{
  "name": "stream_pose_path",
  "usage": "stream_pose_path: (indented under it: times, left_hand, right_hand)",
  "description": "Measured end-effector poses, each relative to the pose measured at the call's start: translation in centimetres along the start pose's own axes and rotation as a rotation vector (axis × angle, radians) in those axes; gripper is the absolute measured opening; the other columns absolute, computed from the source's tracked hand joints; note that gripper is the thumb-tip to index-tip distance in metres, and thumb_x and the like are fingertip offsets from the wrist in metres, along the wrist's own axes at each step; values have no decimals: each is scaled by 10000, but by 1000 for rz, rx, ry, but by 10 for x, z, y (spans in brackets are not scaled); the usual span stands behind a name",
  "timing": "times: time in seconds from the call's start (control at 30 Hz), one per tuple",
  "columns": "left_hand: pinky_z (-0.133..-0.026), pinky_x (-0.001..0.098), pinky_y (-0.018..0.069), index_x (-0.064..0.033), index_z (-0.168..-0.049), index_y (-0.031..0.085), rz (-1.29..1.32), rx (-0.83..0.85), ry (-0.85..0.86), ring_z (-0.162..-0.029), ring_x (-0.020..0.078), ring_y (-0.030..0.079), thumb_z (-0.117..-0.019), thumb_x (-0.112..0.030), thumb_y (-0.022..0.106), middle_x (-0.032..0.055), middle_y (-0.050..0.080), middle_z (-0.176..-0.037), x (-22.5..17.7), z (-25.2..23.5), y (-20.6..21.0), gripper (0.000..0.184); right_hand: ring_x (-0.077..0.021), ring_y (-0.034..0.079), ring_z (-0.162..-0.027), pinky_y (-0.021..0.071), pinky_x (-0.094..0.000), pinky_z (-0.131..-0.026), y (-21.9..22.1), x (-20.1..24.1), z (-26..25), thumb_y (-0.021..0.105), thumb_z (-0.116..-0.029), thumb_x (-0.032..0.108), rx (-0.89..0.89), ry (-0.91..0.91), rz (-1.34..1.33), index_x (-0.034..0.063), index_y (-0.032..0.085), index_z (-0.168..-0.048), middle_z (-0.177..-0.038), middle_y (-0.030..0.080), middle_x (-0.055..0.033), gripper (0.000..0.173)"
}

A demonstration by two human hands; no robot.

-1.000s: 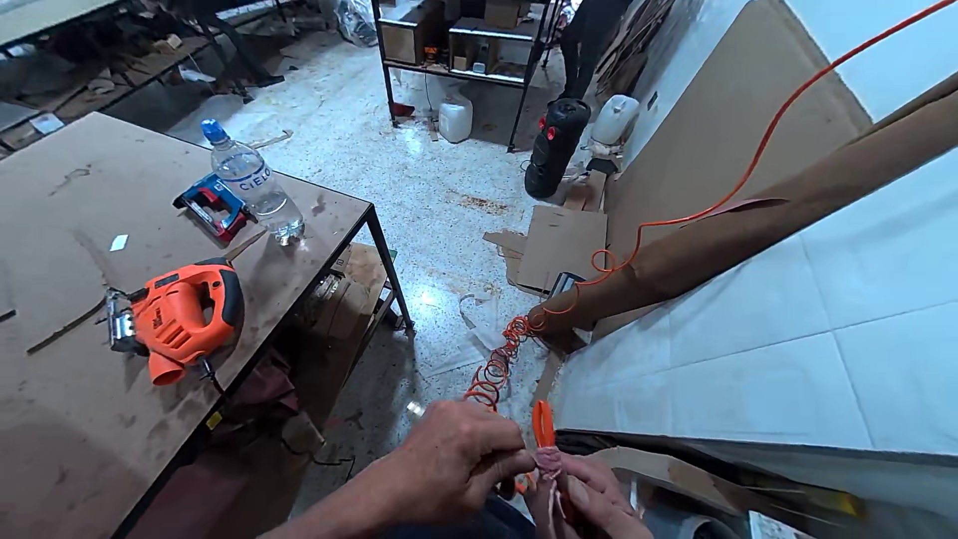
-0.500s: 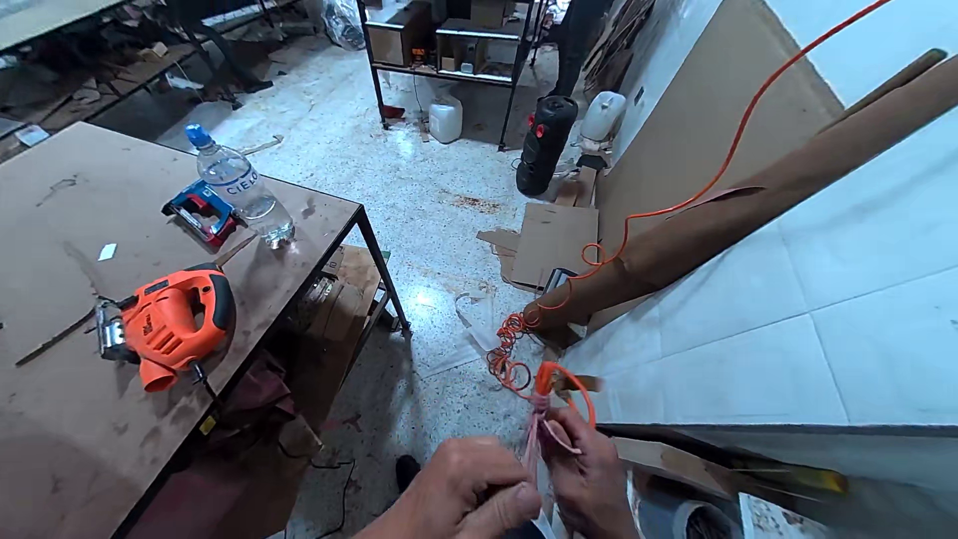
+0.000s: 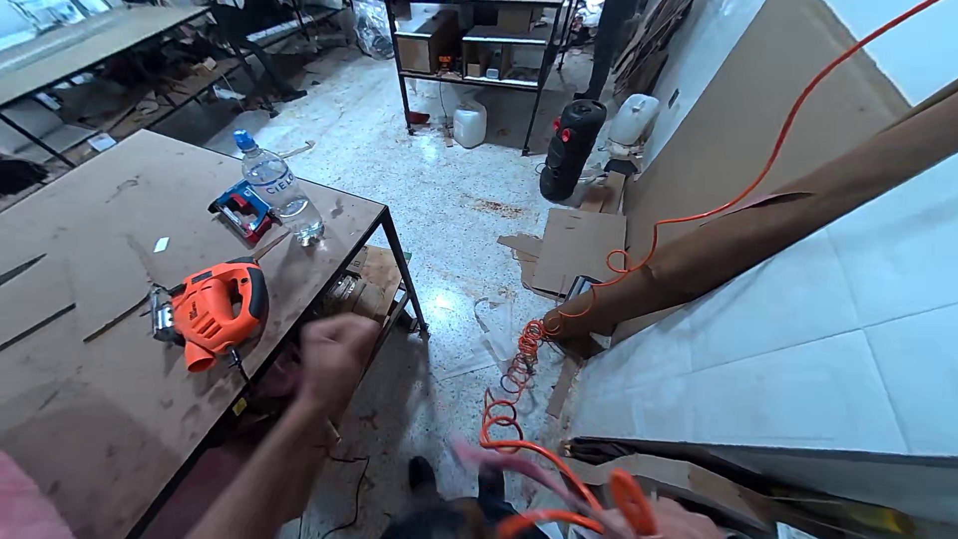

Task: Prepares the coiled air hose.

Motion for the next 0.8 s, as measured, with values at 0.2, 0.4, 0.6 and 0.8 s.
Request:
stream_pose_path:
  times: [0.2,0.4,0.6,0.8]
  left_hand:
    - [-521,258,457,-189,-836,584,-330,3,1,-570,39,497,-1010,-315,528,-91,514,-688,-65,-11,-22,222]
    - [-715,345,592,-52,-976,746,-10,465,-39,-789,127,684,-1019,-264,592,55,717,-868,-66,58,168,265]
    - [-689,353,590,-52,-973,722,-170,616,136,-771,163,693,-1036,-245,583,73,704,-836,-84,78,209,246]
    - [-755,396,487,-136,-899,690,-355,528,399,-770,212,621,-1039,-335,568,38,641,-766,-74,51,198,272]
  right_hand:
    - [-6,559,-584,491,-196,-529,-12,-49,9,471,-1037,568,62,511,-273,169,694,-1026,-702,607,66,457]
    - [-47,659,-634,586,-240,-564,23,-25,-12,555,-1054,373,-8,304,41,67,693,-1064,-755,680,15,335]
    - [-26,667,-685,591,-191,-617,17,-11,-18,642,-1008,265,-143,156,102,78,705,-1018,-808,699,15,197]
    - [23,624,-717,530,-178,-689,50,-22,-22,507,-1043,475,18,420,-800,240,724,-1054,-787,667,104,320]
Point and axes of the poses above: each hand's wrist, its own z-axis away from the middle knuckle, its own y-axis out of the palm, x = y × z, the point moved 10 cm from there along -z, towards the middle knuckle
